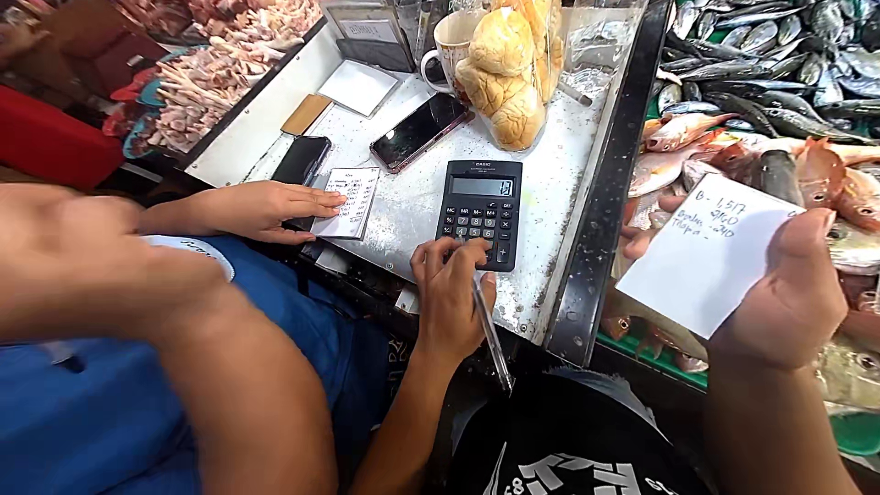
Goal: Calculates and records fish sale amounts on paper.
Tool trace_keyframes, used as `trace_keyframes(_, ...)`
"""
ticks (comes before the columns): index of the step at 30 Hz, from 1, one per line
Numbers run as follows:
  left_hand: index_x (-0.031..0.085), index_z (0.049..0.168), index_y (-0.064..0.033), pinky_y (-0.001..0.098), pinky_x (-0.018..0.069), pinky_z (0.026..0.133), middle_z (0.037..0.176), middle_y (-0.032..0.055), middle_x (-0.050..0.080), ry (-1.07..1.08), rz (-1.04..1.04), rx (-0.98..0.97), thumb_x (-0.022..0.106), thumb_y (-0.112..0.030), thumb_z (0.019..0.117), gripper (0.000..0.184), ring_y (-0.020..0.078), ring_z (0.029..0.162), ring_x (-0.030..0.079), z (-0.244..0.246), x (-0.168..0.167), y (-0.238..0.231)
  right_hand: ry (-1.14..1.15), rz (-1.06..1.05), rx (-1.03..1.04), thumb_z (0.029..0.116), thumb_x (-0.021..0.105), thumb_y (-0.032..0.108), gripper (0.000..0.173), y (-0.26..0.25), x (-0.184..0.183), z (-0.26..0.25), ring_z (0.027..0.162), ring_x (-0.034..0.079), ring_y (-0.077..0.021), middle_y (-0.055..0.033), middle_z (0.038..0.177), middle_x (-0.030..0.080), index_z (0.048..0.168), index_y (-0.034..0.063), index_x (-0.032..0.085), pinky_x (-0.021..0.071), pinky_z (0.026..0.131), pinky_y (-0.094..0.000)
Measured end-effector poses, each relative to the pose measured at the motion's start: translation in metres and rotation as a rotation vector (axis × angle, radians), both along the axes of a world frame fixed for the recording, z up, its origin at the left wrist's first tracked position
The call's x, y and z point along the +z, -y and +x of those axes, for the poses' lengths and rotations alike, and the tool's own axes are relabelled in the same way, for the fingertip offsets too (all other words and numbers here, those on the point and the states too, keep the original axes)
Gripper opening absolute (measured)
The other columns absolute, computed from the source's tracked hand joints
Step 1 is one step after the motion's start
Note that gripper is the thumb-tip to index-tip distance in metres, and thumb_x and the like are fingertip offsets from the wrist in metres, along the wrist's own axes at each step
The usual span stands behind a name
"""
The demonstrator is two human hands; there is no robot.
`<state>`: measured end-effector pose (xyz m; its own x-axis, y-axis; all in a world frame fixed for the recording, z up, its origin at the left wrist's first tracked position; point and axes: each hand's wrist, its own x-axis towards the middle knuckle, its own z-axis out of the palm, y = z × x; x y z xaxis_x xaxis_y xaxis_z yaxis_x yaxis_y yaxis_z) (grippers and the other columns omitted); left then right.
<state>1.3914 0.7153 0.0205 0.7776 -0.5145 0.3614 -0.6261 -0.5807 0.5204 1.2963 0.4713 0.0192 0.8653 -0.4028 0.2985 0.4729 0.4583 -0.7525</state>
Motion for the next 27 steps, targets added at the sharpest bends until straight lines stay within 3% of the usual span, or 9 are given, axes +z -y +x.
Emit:
trace_keyframes(3, 0.050, 0.102, -0.0167, 0.0408, 0.0277, 0.110, 0.104, -0.0021, 0.069, 0.271, -0.227, 0.128, 0.040, -0.033, 0.1055, 0.020, 0.0167, 0.114, 0.055, 0.003, -0.045, -0.010, 0.003, -0.020, -0.042, 0.1047, 0.036, 0.059, 0.057, 0.001, 0.000, 0.000, 0.093, 0.076, -0.0255, -0.0097, 0.108, 0.075, 0.126, 0.0143, 0.063, 0.0644, 0.083, -0.0417)
trace_keyframes(6, 0.054, 0.102, -0.0134, 0.0417, 0.0273, 0.107, 0.105, 0.0011, 0.072, 0.253, -0.179, 0.143, 0.042, -0.030, 0.1027, 0.020, 0.0195, 0.113, 0.056, -0.001, -0.047, -0.014, 0.021, -0.020, -0.042, 0.1044, 0.037, 0.059, 0.057, 0.000, 0.002, -0.002, 0.093, 0.076, -0.0273, -0.0114, 0.109, 0.075, 0.127, 0.0133, 0.063, 0.0646, 0.083, -0.0421)
trace_keyframes(10, 0.047, 0.103, -0.0189, 0.0396, 0.0206, 0.116, 0.110, -0.0040, 0.069, 0.286, -0.228, 0.014, 0.037, -0.036, 0.1087, 0.021, 0.0130, 0.121, 0.054, -0.003, -0.047, -0.012, 0.033, -0.045, -0.024, 0.1035, 0.040, 0.059, 0.058, -0.001, 0.006, -0.004, 0.092, 0.076, -0.0261, -0.0113, 0.108, 0.076, 0.129, 0.0124, 0.063, 0.0648, 0.082, -0.0397)
trace_keyframes(14, 0.055, 0.102, -0.0164, 0.0449, 0.0201, 0.114, 0.102, -0.0010, 0.072, 0.255, -0.178, -0.040, 0.040, -0.031, 0.1069, 0.022, 0.0148, 0.116, 0.058, -0.005, -0.047, -0.005, 0.034, -0.051, -0.010, 0.1029, 0.041, 0.060, 0.060, -0.001, 0.006, -0.008, 0.091, 0.077, -0.0271, -0.0126, 0.104, 0.077, 0.128, 0.0110, 0.064, 0.0647, 0.082, -0.0395)
trace_keyframes(17, 0.046, 0.105, -0.0187, 0.0381, 0.0201, 0.116, 0.105, -0.0045, 0.067, 0.303, -0.297, -0.034, 0.041, -0.035, 0.1077, 0.017, 0.0101, 0.116, 0.055, -0.008, -0.044, -0.004, 0.059, -0.069, 0.019, 0.1025, 0.041, 0.061, 0.062, 0.001, 0.004, -0.011, 0.093, 0.076, -0.0261, -0.0121, 0.104, 0.076, 0.130, 0.0111, 0.064, 0.0634, 0.085, -0.0388)
trace_keyframes(19, 0.043, 0.107, -0.0190, 0.0349, 0.0264, 0.114, 0.120, -0.0029, 0.064, 0.294, -0.355, 0.027, 0.053, -0.036, 0.1038, 0.020, 0.0128, 0.127, 0.049, -0.009, -0.045, 0.000, 0.053, -0.051, 0.023, 0.1021, 0.041, 0.062, 0.063, 0.002, 0.002, -0.016, 0.093, 0.075, -0.0274, -0.0133, 0.104, 0.076, 0.131, 0.0101, 0.064, 0.0625, 0.087, -0.0407)
trace_keyframes(22, 0.044, 0.105, -0.0079, 0.0452, 0.0365, 0.114, 0.146, 0.0180, 0.052, 0.194, -0.288, 0.147, 0.077, -0.043, 0.0873, 0.052, 0.0329, 0.141, 0.043, -0.007, -0.046, 0.010, 0.020, -0.021, -0.009, 0.1010, 0.044, 0.061, 0.061, 0.002, 0.002, -0.023, 0.092, 0.076, -0.0266, -0.0126, 0.104, 0.076, 0.129, 0.0113, 0.065, 0.0634, 0.084, -0.0405)
trace_keyframes(24, 0.050, 0.105, -0.0002, 0.0546, 0.0368, 0.113, 0.151, 0.0261, 0.046, 0.120, -0.213, 0.194, 0.086, -0.041, 0.0753, 0.062, 0.0429, 0.141, 0.044, -0.003, -0.043, 0.017, 0.019, -0.005, -0.034, 0.1017, 0.044, 0.060, 0.059, -0.001, 0.005, -0.026, 0.092, 0.076, -0.0270, -0.0124, 0.106, 0.076, 0.128, 0.0113, 0.065, 0.0641, 0.084, -0.0413)
trace_keyframes(27, 0.051, 0.106, 0.0014, 0.0567, 0.0383, 0.110, 0.152, 0.0256, 0.046, 0.094, -0.176, 0.205, 0.090, -0.038, 0.0696, 0.066, 0.0410, 0.136, 0.050, 0.002, -0.038, 0.020, 0.000, -0.006, -0.051, 0.1012, 0.045, 0.060, 0.058, -0.003, 0.008, -0.034, 0.094, 0.076, -0.0269, -0.0110, 0.110, 0.075, 0.128, 0.0128, 0.065, 0.0643, 0.084, -0.0418)
